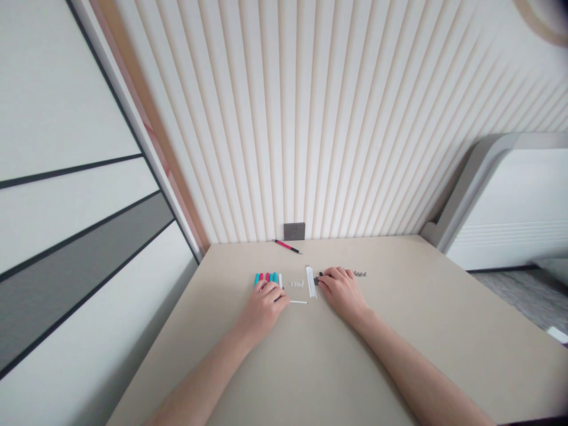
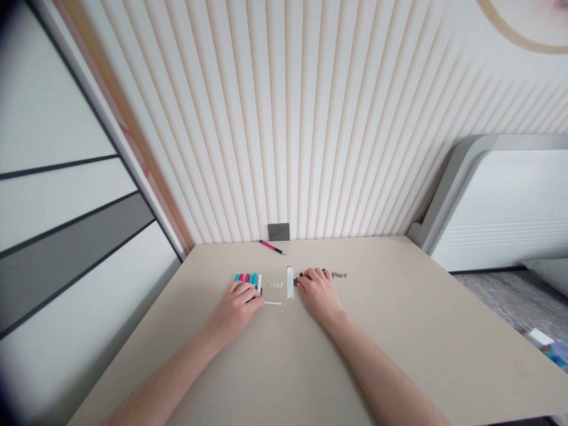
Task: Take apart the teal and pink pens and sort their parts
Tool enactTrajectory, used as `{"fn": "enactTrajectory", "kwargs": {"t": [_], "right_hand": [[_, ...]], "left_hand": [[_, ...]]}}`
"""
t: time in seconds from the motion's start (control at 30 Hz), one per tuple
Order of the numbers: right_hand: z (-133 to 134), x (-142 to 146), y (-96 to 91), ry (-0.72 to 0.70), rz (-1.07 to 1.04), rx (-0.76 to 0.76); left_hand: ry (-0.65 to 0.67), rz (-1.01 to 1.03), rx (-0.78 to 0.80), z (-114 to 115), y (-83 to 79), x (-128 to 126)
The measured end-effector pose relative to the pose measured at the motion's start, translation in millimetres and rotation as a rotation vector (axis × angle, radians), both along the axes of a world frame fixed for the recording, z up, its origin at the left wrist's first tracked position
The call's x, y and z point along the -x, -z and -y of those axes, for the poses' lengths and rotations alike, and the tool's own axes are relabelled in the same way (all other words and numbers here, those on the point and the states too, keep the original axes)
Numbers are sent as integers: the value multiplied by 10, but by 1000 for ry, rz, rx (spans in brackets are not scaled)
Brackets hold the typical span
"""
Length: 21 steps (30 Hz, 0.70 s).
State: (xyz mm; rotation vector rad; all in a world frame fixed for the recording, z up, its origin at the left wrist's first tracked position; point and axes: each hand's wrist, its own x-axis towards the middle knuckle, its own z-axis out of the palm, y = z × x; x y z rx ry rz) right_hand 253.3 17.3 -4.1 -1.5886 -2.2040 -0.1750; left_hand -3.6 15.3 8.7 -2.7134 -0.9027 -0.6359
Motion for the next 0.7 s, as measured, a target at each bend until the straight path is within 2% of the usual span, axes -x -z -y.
{"fn": "enactTrajectory", "kwargs": {"t": [0.1,0.2,0.3,0.57,0.7], "right_hand": [[80,44,-51,-74,-109,-22],[208,148,-98,-214,-215,-6],[312,270,-119,-309,-217,45],[331,388,-58,-393,-220,52],[313,378,-6,-395,-317,66]], "left_hand": [[-6,-1,-1,-3,7,1],[-9,-12,-5,-8,15,-1],[-4,-18,6,6,2,-16],[30,105,55,80,-53,-82],[-55,177,63,55,-41,-52]]}}
